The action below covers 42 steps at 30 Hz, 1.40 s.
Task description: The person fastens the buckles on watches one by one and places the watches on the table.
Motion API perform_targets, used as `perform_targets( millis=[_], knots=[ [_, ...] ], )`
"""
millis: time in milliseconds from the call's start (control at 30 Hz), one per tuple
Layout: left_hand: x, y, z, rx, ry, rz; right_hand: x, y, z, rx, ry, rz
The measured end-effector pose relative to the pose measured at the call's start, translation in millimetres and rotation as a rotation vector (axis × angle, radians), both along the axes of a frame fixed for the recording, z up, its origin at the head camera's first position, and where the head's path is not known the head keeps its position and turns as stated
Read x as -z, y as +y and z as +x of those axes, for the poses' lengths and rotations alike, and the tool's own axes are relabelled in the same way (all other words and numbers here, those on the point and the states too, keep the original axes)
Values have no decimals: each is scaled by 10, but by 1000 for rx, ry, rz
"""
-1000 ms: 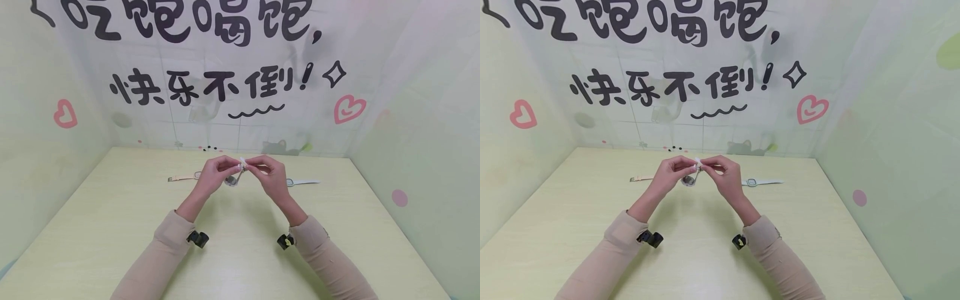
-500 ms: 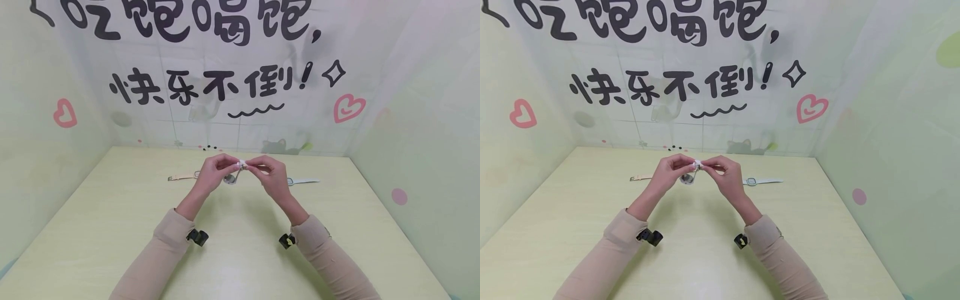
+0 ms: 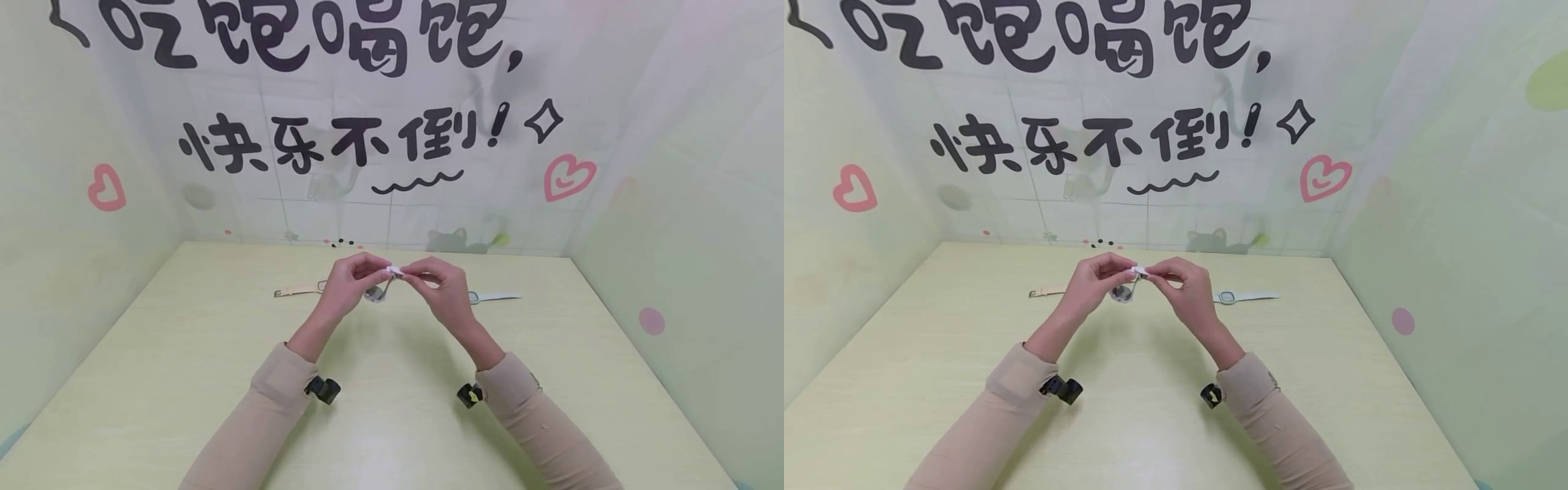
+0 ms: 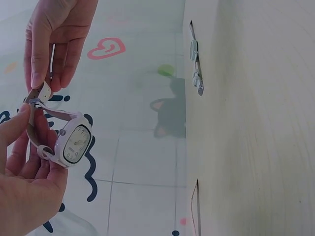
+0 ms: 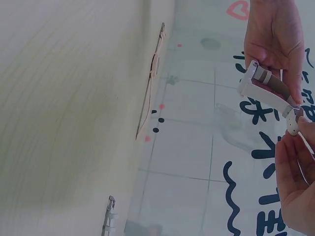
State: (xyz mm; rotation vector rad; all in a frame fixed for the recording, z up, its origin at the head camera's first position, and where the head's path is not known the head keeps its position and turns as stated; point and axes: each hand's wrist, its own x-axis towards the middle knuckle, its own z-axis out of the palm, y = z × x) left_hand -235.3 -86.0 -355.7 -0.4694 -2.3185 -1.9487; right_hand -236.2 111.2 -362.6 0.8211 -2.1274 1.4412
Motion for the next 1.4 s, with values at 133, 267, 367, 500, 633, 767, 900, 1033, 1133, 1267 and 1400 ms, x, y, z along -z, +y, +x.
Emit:
perform_targets(
  millis=[133,267,367,500,633,767,900,1033,1133,1267,1400],
  knots=[
    [6,1,-1,-1,1,9,3,6,0,-2,11,6],
    [16,7,-6,-5,-2,8,-8,10,0,10,29,37],
    [20,7,-6,-7,-5,4,-21,12,7,22,52,65],
    [20,3,-6,-4,-6,3,-33,12,12,41,93,100],
    [21,-5,-5,-1,-4,1,-38,5,15,66,133,140],
    [33,-11,-7,-1,-8,-2,-44,-7,26,85,163,170],
    [39,-14,1,-1,-5,-16,-46,-18,32,98,182,194],
    [47,-17,11,3,9,-38,-43,-25,34,106,203,215],
    [53,-16,15,5,18,-49,-45,-32,39,106,218,225],
    [61,-10,12,5,24,-64,-45,-41,43,113,220,243],
    [71,-5,8,9,23,-76,-23,-42,45,116,195,245]
  ],
)
